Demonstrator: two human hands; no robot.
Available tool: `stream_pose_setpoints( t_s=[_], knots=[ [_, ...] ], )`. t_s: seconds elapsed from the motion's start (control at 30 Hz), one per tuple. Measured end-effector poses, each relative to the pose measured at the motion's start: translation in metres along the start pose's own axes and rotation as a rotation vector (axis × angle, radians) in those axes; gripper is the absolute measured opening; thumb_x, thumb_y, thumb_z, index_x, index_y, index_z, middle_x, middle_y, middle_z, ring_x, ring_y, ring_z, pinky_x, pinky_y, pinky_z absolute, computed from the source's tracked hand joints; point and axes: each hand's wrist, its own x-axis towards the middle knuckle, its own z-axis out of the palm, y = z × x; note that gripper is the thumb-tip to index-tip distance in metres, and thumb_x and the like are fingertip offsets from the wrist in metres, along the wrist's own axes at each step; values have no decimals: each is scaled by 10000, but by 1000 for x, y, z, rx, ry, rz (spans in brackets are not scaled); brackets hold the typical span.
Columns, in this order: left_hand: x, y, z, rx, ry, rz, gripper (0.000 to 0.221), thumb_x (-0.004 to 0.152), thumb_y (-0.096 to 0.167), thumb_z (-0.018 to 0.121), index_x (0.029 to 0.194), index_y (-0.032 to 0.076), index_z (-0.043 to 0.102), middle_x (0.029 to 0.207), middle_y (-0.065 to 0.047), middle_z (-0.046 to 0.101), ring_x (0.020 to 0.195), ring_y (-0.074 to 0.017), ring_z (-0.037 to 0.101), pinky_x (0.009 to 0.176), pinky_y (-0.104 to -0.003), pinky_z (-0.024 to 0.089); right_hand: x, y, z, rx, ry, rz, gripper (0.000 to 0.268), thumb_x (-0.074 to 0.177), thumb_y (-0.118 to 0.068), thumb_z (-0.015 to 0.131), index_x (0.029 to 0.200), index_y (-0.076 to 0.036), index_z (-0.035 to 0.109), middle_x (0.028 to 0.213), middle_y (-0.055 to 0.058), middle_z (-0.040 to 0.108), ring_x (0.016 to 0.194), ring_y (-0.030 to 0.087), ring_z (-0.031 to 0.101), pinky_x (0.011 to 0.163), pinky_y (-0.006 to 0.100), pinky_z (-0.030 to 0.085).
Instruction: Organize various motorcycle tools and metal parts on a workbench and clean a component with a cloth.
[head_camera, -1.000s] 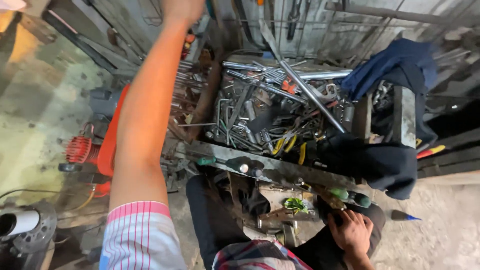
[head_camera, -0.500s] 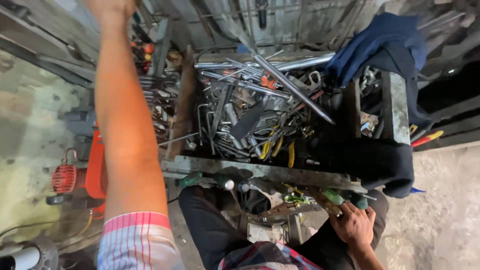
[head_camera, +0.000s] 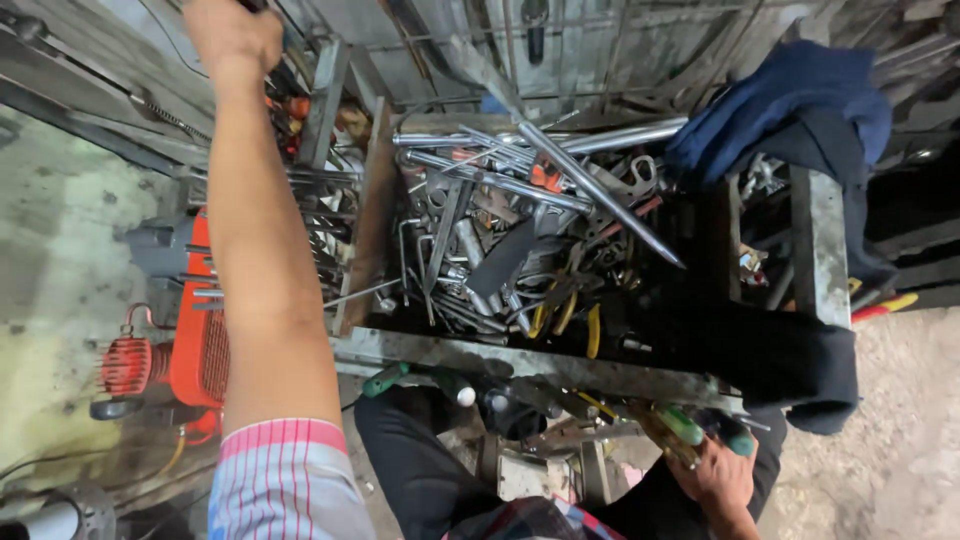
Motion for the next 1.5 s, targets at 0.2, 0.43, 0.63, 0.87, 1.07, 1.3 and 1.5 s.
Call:
stream_pose_setpoints(
  t_s=[0.2, 0.43, 0.63, 0.87, 1.07, 1.3, 1.5],
  knots=[
    [-11, 68, -70, 227, -341, -447, 262, 706, 169, 784, 930, 36, 753, 1077, -202, 715, 1017, -369, 690, 848, -426, 550, 5, -15, -26, 39, -29, 63, 493, 639, -510, 769, 1045, -230, 762, 955, 59, 758, 1005, 296, 675, 1106, 481, 382],
    [-11, 64, -63, 213, -574, -510, 339, 751, 182, 792, 1043, 18, 737, 1191, -207, 673, 1112, -354, 657, 915, -425, 534, 6, -15, -27, 48, 55, 0, 543, 601, -460, 786, 1079, -207, 739, 977, 62, 743, 1038, 299, 652, 1090, 493, 380],
    [-13, 75, -67, 204, -520, -445, 518, 808, 314, 821, 1185, -10, 676, 1230, -252, 649, 1160, -403, 616, 967, -454, 498, 0, -4, -8, 96, 166, -45, 515, 654, -442, 756, 1072, -144, 713, 936, 95, 739, 965, 325, 677, 1159, 523, 364],
    [-22, 111, -85, 419, -483, -179, 618, 714, 417, 851, 1166, 33, 676, 1272, -176, 649, 1198, -397, 592, 1129, -704, 220, -7, 9, 14, -94, -207, 162, 369, 718, -514, 755, 927, -209, 758, 865, 64, 771, 977, 297, 706, 1223, 433, 369],
    [-91, 227, -152, -254, -2, 250, 207, 885, 133, 769, 1052, 44, 685, 1049, -129, 689, 1002, -358, 631, 912, -505, 433, 21, -44, -76, -25, -134, 173, 396, 626, -477, 785, 921, -214, 780, 855, 103, 760, 998, 347, 683, 1103, 407, 358],
    [-207, 352, -189, -329, -1076, 245, 329, 892, 423, 690, 1043, 134, 732, 1038, -110, 754, 976, -342, 713, 875, -471, 543, 28, -60, -104, 2, -212, 132, 346, 725, -430, 753, 1015, -242, 770, 976, 24, 775, 998, 248, 693, 1145, 446, 349],
    [-281, 358, -121, -188, -1302, 524, 403, 873, 409, 720, 1162, 128, 716, 1205, -141, 713, 1150, -351, 663, 956, -488, 529, 18, -63, -113, 49, 6, 72, 314, 758, -444, 721, 971, -221, 781, 1006, 5, 752, 1084, 214, 640, 1072, 449, 369]
  ],
)
